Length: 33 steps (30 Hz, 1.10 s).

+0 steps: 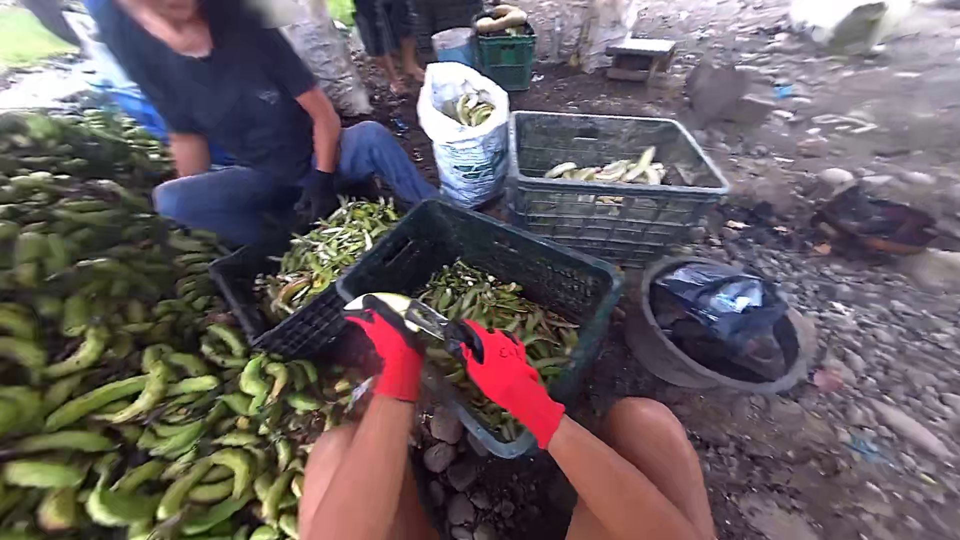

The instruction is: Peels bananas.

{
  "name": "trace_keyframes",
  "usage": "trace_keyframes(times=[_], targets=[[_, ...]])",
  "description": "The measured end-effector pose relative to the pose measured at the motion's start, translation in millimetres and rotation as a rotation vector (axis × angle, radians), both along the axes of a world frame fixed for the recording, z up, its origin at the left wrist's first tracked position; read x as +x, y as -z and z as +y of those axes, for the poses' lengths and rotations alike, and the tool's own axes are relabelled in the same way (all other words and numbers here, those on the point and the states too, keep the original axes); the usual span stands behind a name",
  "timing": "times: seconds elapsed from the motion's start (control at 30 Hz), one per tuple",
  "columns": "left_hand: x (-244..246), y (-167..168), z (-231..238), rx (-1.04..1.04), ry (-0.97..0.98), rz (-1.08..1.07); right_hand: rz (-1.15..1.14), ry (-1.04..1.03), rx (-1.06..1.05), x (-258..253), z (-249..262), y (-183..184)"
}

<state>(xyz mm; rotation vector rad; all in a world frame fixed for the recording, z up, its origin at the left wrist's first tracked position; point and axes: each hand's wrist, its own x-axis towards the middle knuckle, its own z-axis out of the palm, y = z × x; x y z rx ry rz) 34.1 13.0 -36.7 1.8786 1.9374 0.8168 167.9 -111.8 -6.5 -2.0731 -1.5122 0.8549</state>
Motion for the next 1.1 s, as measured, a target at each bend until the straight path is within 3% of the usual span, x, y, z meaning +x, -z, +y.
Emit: trace_keyframes(times=[0.07, 0.13, 0.23, 0.3, 0.37, 0.5, 0.67, 0.83, 1.03, 1.1], targets=[[3, 7, 13, 0.012, -0.225, -0.409, -0.091, -0.001, 0.013, -9, -1, 0], [14, -13, 4, 0.000, -0.210, -0.792, -0.148, 0.016, -0.021, -7, 2, -5], [15, -9, -3, -0.081, 0.114, -1.064, -0.178, 0.047, -0.057, 6, 9, -9], [10, -4, -2, -0.259, 0.413, -1.185, -0.208, 0.065, -0.049, 16, 12, -11], [5, 0, 1, -0.390, 0.550, -1.209, -0.260, 0.065, -0.051, 20, 13, -11], [-10, -1, 6, -0.387, 0.577, -0.996, -0.212, 0.045, -0.022, 18, 21, -3], [-7, -8, -3, -0.531, 1.082, -0.743, 0.032, 0.067, 0.086, 48, 31, 9], [-5, -5, -1, -0.473, 0.952, -0.687, 0.142, 0.047, 0.111, 58, 32, 15], [14, -1, 7, -0.331, 0.658, -1.322, -0.028, 0.044, 0.077, 22, 11, 4], [13, 8, 5, -0.340, 0.472, -1.396, -0.119, -0.029, 0.076, 6, 3, 6]])
